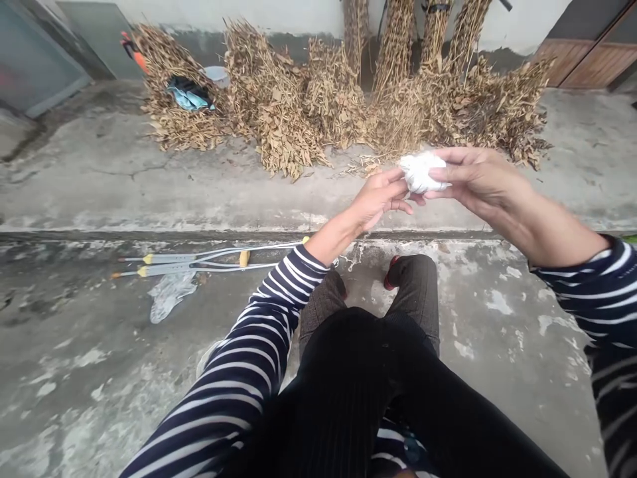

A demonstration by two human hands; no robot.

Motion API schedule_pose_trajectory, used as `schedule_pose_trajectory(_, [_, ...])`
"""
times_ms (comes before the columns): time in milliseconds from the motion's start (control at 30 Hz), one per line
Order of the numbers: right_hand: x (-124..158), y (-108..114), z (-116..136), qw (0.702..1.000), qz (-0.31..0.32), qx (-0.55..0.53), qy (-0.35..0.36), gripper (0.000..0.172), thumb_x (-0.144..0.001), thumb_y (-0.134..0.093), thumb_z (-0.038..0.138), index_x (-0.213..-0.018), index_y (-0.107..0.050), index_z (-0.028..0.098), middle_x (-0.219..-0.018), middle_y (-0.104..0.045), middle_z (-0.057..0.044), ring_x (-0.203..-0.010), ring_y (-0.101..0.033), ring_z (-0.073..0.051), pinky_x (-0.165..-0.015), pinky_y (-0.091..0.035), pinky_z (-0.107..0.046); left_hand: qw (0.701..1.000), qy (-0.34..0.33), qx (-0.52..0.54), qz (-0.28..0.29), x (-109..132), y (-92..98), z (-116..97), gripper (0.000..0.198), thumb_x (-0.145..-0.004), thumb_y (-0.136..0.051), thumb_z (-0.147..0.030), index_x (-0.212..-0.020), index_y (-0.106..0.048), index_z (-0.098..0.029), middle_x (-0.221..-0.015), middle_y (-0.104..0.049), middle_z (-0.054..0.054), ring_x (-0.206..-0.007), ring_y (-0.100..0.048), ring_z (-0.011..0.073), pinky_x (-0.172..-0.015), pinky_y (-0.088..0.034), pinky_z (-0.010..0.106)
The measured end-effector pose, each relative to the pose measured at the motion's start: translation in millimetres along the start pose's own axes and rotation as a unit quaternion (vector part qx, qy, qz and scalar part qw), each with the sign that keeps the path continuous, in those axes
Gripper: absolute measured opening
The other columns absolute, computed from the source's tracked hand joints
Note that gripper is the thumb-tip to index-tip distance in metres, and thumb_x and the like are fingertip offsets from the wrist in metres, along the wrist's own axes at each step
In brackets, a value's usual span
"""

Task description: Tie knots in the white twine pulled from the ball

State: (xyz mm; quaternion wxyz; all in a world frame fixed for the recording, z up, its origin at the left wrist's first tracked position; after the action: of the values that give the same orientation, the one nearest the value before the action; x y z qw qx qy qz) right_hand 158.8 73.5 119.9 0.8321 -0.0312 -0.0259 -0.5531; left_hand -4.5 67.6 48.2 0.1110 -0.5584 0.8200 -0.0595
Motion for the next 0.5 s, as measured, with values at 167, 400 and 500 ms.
schedule_pose_trajectory(167, [-9.3, -6.7, -4.1, 0.995, -0.076, -0.057, -0.042, 0.018, -0.089, -0.074, -0.003, -0.101, -0.078, 0.009, -0.091, -0.079, -0.007, -0.077, -0.076, -0.014, -0.073, -0.068, -0.028, 0.998, 0.038, 0.017, -0.038, 25.6, 7.7, 15.8, 0.019, -0.098, -0.068, -0.029, -0.088, -0.068, -0.013, -0.069, -0.069, 0.001, -0.054, -0.063, 0.0076, -0.052, -0.048, 0.017])
schedule_pose_trajectory(400, [-12.7, 32.0, -0.9, 0.967, -0.234, -0.098, -0.012, 0.019, -0.100, -0.061, 0.000, -0.093, -0.075, 0.011, -0.112, -0.080, -0.009, -0.092, -0.074, -0.008, -0.084, -0.061, -0.020, 0.995, 0.091, -0.015, -0.027, 36.2, 40.9, 60.1, 0.018, -0.095, -0.063, -0.016, -0.077, -0.064, -0.012, -0.065, -0.068, 0.002, -0.051, -0.062, 0.0078, -0.052, -0.051, 0.019])
schedule_pose_trajectory(500, [-18.5, 76.6, -4.5, 0.949, -0.298, -0.103, 0.014, 0.027, -0.100, -0.058, -0.001, -0.082, -0.073, 0.014, -0.143, -0.070, -0.011, -0.116, -0.071, -0.010, -0.088, -0.058, -0.016, 0.993, 0.113, -0.020, -0.015, 43.7, 57.5, 77.9, 0.017, -0.094, -0.061, -0.014, -0.078, -0.065, -0.011, -0.065, -0.069, 0.003, -0.051, -0.062, 0.0086, -0.053, -0.052, 0.020])
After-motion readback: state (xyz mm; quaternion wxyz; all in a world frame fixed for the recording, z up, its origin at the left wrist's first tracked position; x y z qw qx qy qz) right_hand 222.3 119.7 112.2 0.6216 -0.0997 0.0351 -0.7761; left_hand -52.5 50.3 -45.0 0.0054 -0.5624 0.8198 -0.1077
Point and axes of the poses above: each hand's wrist, its own x-axis away from the middle knuckle, its own y-axis out of the back of the hand, z = x × y, the point moved 4 cm from there along -x, towards the middle knuckle
